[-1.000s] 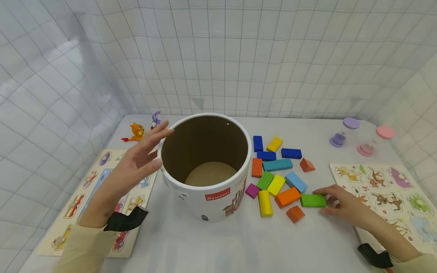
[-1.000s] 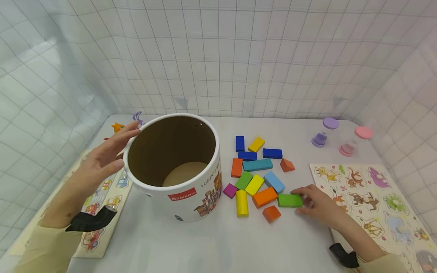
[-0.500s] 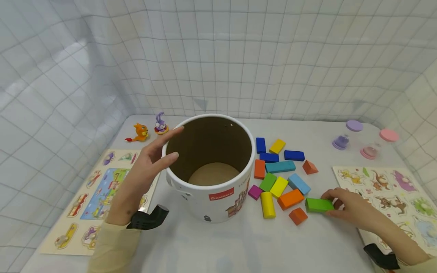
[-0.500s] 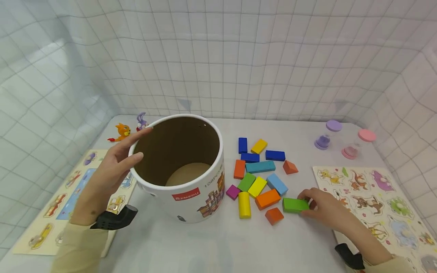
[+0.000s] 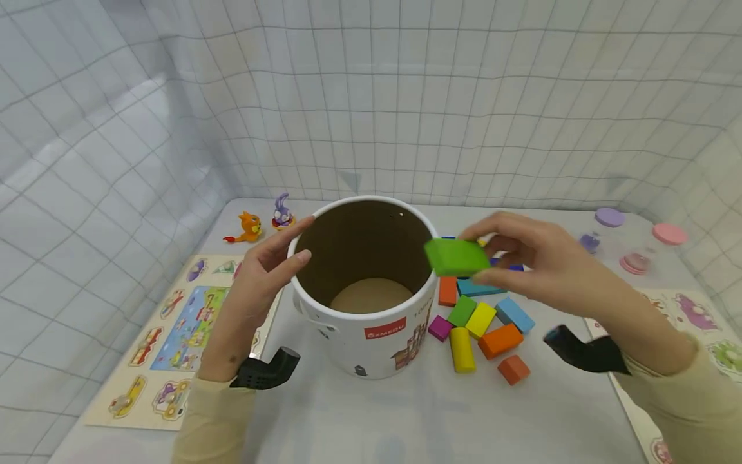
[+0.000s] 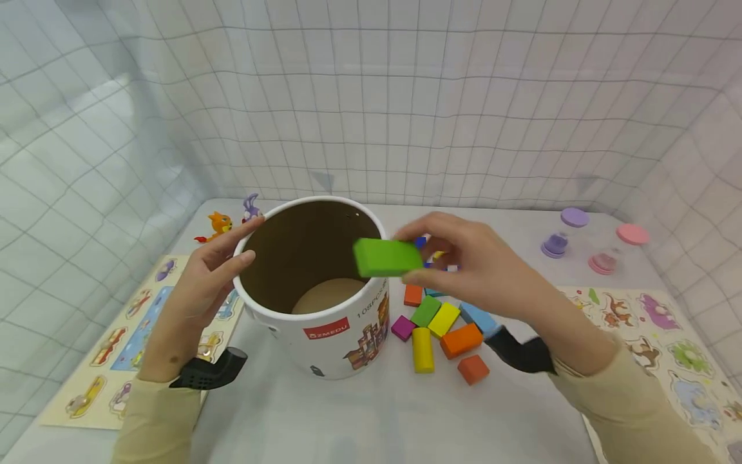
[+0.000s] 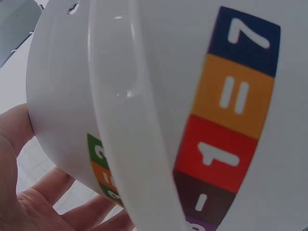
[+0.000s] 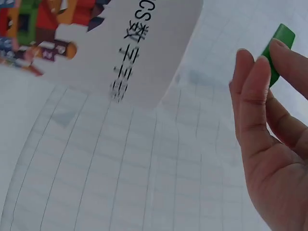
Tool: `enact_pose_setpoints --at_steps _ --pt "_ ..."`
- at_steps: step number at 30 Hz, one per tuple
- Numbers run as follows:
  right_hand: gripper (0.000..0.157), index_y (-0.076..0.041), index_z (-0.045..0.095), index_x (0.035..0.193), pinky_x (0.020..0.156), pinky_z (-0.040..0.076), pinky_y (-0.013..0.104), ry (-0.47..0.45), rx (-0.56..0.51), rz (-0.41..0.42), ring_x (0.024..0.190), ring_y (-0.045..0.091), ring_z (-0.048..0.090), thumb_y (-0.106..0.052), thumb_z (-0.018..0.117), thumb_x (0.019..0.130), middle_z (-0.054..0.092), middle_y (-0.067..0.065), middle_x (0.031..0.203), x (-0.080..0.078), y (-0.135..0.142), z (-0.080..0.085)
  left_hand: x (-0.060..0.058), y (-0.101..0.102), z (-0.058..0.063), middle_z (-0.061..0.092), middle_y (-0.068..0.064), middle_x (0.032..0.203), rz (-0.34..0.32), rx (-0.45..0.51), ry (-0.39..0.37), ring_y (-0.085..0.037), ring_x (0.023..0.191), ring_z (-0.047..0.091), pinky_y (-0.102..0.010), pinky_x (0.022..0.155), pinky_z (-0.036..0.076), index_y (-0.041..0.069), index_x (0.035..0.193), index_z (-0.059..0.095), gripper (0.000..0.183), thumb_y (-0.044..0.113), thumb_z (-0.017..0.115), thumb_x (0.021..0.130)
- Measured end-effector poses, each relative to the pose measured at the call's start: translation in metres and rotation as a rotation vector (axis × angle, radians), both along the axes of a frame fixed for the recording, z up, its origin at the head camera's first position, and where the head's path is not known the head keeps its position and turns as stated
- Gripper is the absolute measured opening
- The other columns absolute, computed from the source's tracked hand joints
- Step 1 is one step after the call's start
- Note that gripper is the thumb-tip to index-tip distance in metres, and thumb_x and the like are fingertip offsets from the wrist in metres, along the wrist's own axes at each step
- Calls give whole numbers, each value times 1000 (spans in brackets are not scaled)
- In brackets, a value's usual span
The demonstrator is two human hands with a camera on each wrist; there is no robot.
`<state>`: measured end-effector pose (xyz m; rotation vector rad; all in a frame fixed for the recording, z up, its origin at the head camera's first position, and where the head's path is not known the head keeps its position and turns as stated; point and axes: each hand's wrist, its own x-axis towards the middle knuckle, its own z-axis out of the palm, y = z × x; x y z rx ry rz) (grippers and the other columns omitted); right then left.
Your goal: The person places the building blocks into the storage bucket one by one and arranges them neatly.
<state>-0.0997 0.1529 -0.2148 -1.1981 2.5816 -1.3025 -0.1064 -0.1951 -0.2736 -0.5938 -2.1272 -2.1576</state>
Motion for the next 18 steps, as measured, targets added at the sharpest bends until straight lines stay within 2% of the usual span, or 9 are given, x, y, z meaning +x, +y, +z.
enact_pose_setpoints --at_steps 3,5,11,15,18 --pt "35 -15 57 109 67 53 26 -120 -5 48 78 11 58 -14 69 77 56 -2 97 -20 -42 6 0 0 0 42 -4 134 19 0 -10 -21 124 37 -26 89 43 8 131 44 44 4 51 88" --pt "33 -15 58 108 67 52 26 -160 41 69 77 12 57 -17 69 77 57 -1 95 -33 -65 4 0 0 -1 41 -4 135 23 1 -15 -21 124 37 -27 90 43 8 131 44 44 3 51 88" --pt "31 -15 60 107 70 50 20 -87 272 152 78 7 58 -17 69 77 59 -4 96 -52 -102 -1 -1 0 -1 39 -4 136 22 -11 -17 -21 122 40 -28 90 43 10 132 44 44 5 51 89" --pt "31 -12 61 108 73 48 19 -44 401 232 79 5 59 -15 68 78 60 -2 102 -56 -114 -3 -3 -1 0 40 -5 136 17 -5 -16 -19 119 43 -25 90 43 10 132 44 44 7 51 89" --pt "31 -12 61 109 73 48 18 -56 468 273 80 3 60 -15 68 79 60 -3 103 -58 -120 -4 -4 -2 0 40 -6 135 7 -12 -7 -19 118 44 -26 89 44 9 132 43 44 6 50 89"
